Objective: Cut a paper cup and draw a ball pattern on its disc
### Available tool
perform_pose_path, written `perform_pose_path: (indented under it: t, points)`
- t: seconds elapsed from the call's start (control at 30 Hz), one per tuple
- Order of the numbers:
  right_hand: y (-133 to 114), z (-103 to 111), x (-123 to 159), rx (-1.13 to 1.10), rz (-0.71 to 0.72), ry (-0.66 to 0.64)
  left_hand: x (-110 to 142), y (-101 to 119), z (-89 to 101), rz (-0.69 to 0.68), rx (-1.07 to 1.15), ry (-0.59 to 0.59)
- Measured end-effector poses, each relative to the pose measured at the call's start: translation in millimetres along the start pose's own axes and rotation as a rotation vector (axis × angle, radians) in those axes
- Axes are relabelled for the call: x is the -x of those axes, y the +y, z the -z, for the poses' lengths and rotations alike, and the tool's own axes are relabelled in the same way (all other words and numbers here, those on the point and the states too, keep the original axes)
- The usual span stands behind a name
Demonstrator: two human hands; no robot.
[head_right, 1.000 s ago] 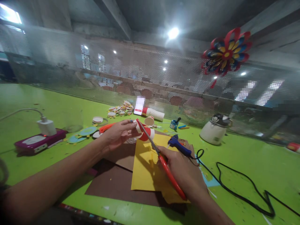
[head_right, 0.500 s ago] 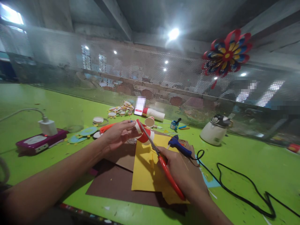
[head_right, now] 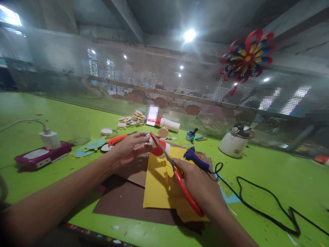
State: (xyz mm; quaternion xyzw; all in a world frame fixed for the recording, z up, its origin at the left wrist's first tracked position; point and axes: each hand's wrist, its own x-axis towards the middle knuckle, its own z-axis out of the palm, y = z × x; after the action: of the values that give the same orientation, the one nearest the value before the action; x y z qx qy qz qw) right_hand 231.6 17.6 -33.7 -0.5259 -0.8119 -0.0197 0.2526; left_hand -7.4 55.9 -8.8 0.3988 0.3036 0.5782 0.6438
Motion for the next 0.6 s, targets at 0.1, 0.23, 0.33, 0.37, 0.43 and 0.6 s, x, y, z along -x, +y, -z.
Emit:
perform_pose_path:
  t: [0.1, 0.23, 0.33, 0.37, 0.43, 0.6]
  points:
    - [2.1, -0.6, -0.9, 0.053, 0.027, -0.017, 1.1, 1.9, -1.8, 0.004, -0.011, 0.004]
    - [3.1, -1.2, 0.5, 0.067, 0.028, -0.033, 2.7, 1.5, -2.8, -0.030, -0.026, 0.035]
    - [1.7, -1.7, 3.0, 0.072, -0.010, -0.049, 3.3, -1.1, -2.4, -0.078, -0.038, 0.049]
    - [1.0, -1.7, 3.8, 0.076, -0.020, -0.044, 3.2, -1.9, -2.1, -0.091, -0.042, 0.048]
    - [-0.5, -1.1, 4.6, 0.075, -0.028, -0.035, 2.8, -3.3, -1.4, -0.112, -0.046, 0.046]
    - [-4.7, 2.3, 3.6, 0.026, -0.027, -0.037, 0.4, -5.0, 1.4, -0.140, -0.050, 0.050]
